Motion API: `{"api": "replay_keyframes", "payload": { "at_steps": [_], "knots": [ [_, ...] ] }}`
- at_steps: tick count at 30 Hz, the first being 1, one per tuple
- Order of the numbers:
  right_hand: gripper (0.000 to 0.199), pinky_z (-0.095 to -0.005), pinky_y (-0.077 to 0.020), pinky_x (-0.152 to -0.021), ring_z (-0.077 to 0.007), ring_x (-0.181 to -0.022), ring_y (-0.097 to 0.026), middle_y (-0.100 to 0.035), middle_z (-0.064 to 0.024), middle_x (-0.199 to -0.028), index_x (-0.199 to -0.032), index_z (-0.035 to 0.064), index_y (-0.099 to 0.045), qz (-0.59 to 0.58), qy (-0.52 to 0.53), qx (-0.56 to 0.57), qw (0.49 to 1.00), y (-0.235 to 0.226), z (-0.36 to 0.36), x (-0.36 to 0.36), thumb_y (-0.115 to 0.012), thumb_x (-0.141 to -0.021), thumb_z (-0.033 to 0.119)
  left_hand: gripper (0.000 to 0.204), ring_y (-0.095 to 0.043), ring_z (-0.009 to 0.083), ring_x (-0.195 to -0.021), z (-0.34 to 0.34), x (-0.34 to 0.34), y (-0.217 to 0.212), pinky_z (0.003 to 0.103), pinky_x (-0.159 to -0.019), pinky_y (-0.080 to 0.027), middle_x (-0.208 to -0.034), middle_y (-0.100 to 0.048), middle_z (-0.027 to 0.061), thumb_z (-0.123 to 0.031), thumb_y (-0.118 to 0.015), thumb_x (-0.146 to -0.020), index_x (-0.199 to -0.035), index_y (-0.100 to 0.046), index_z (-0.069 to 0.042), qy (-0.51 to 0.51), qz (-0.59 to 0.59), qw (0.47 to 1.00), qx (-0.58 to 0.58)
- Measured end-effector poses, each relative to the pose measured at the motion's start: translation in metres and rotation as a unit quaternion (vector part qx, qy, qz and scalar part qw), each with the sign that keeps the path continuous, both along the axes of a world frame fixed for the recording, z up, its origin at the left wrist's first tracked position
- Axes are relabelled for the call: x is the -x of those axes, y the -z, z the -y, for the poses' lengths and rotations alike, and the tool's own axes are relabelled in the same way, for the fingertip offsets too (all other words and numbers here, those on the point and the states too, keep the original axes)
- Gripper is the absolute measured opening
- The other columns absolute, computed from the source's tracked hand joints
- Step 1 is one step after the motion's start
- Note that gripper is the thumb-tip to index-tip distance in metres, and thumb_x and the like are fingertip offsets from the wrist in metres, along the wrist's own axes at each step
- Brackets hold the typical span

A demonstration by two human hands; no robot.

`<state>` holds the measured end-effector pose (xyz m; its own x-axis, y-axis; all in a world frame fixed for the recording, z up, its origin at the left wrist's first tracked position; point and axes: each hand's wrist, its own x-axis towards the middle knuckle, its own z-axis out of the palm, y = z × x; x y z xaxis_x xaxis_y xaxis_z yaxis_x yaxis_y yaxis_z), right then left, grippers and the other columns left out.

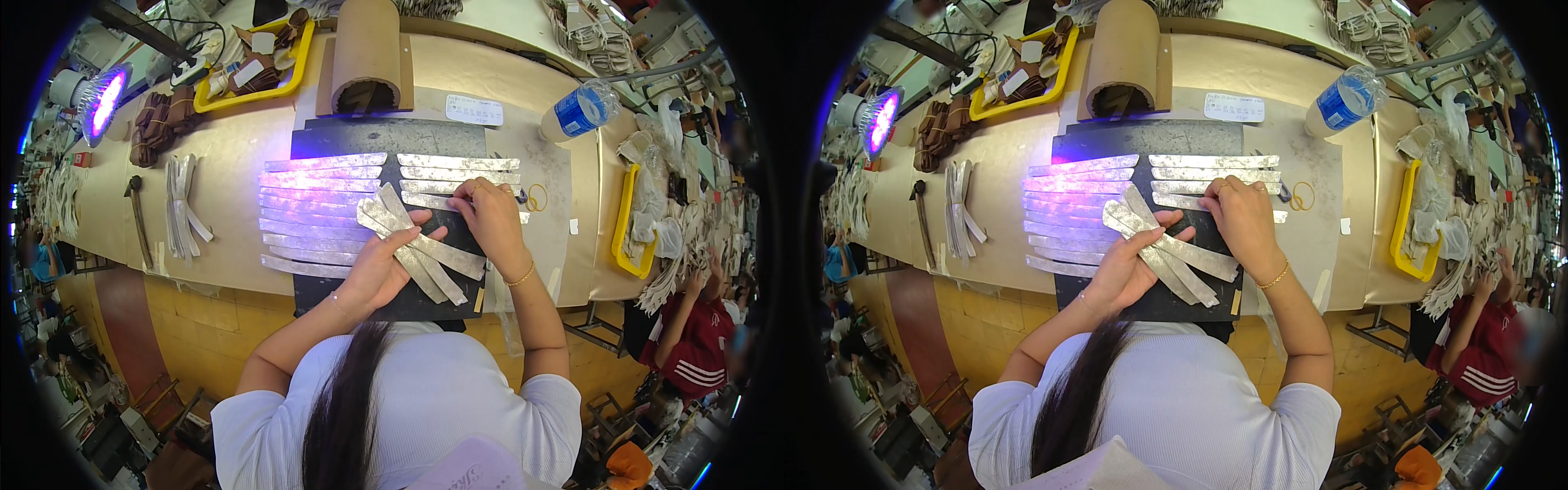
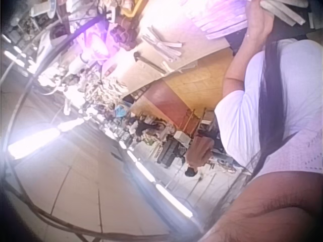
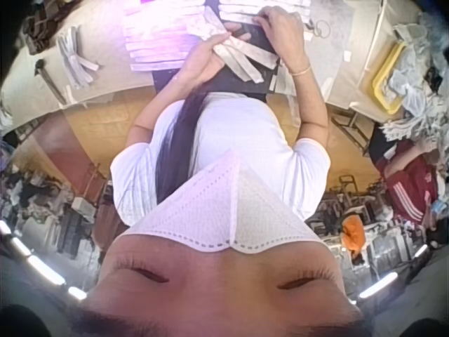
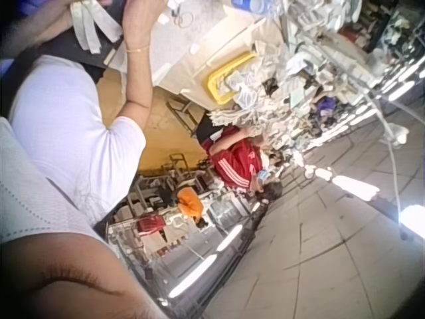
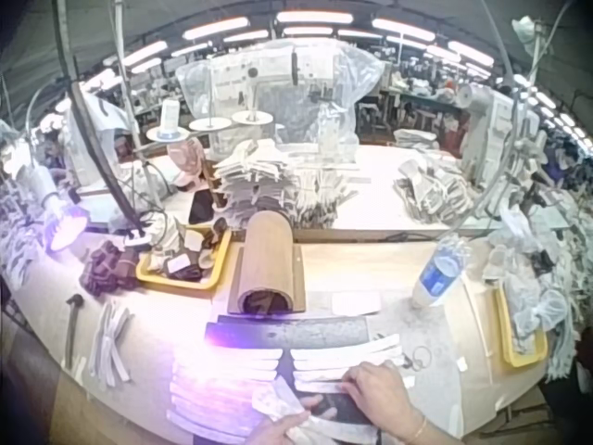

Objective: The person arranges white strips on a black board, then uses a hammer to flatten them. They later use a pencil to mark the strips. The task involves repetitive hammering and marking actions.

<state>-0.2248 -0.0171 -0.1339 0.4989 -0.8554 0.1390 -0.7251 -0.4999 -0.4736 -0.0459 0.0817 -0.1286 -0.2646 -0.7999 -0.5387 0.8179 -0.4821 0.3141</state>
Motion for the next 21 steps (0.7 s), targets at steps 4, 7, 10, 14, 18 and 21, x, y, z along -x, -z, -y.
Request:
{"api": "replay_keyframes", "payload": {
  "at_steps": [4, 7, 10, 14, 18, 21],
  "knots": [
    [0.012, -0.0384, -0.0390, -0.073, -0.0236, -0.071, -0.059, -0.061, -0.0045, -0.075, -0.081, 0.0088, -0.064, -0.012, 0.003, 0.020, 1.000, 0.000, 0.000, 0.000, -0.071, -0.082, 0.019, 0.035, -0.046, 0.0331, -0.133, 0.003, -0.001, 0.002, 0.050, -0.109, -0.042, -0.138, -0.046, 0.0149, -0.006, -0.044, -0.100, -0.134, -0.044, 0.003, -0.004, 0.000, 1.000, 0.006],
    [0.012, -0.0384, -0.0371, -0.078, -0.0215, -0.077, -0.058, -0.061, -0.0029, -0.077, -0.081, 0.0104, -0.064, -0.026, 0.013, 0.032, 0.999, 0.000, -0.001, -0.002, -0.071, -0.081, 0.019, 0.035, -0.047, 0.0333, -0.132, 0.004, -0.001, 0.003, 0.050, -0.108, -0.043, -0.138, -0.047, 0.0148, -0.006, -0.045, -0.099, -0.134, -0.044, 0.003, -0.005, 0.003, 1.000, 0.008],
    [0.012, -0.0386, -0.0347, -0.083, -0.0206, -0.084, -0.057, -0.061, -0.0027, -0.081, -0.084, 0.0120, -0.065, -0.044, 0.012, 0.092, 0.995, 0.003, -0.001, -0.002, -0.073, -0.080, 0.020, 0.035, -0.047, 0.0334, -0.132, 0.004, -0.002, 0.002, 0.049, -0.108, -0.043, -0.137, -0.049, 0.0149, -0.006, -0.046, -0.099, -0.133, -0.045, 0.003, -0.009, 0.004, 1.000, 0.006],
    [0.015, -0.0386, -0.0339, -0.086, -0.0205, -0.087, -0.056, -0.060, -0.0033, -0.081, -0.090, 0.0124, -0.067, -0.010, 0.057, 0.152, 0.987, -0.008, -0.007, -0.009, -0.074, -0.079, 0.021, 0.037, -0.047, 0.0333, -0.132, 0.003, -0.002, 0.003, 0.049, -0.108, -0.043, -0.136, -0.049, 0.0163, -0.005, -0.046, -0.099, -0.135, -0.042, 0.002, -0.015, 0.002, 1.000, 0.009],
    [0.021, -0.0363, -0.0416, -0.081, -0.0223, -0.083, -0.057, -0.060, -0.0057, -0.080, -0.094, 0.0084, -0.068, 0.126, 0.014, -0.025, 0.992, -0.012, -0.025, -0.004, -0.076, -0.078, 0.019, 0.040, -0.047, 0.0319, -0.132, 0.000, -0.004, 0.010, 0.047, -0.109, -0.042, -0.140, -0.047, 0.0187, -0.002, -0.044, -0.098, -0.138, -0.038, 0.002, -0.008, -0.008, 1.000, 0.016],
    [0.027, -0.0330, -0.0480, -0.074, -0.0232, -0.082, -0.059, -0.061, -0.0080, -0.079, -0.098, 0.0044, -0.067, 0.186, 0.031, -0.252, 0.949, -0.025, -0.040, -0.006, -0.078, -0.078, 0.018, 0.042, -0.048, 0.0305, -0.131, -0.002, -0.002, 0.008, 0.044, -0.108, -0.044, -0.141, -0.046, 0.0205, 0.000, -0.046, -0.099, -0.139, -0.036, 0.002, -0.019, 0.001, 1.000, 0.015]
  ]
}}
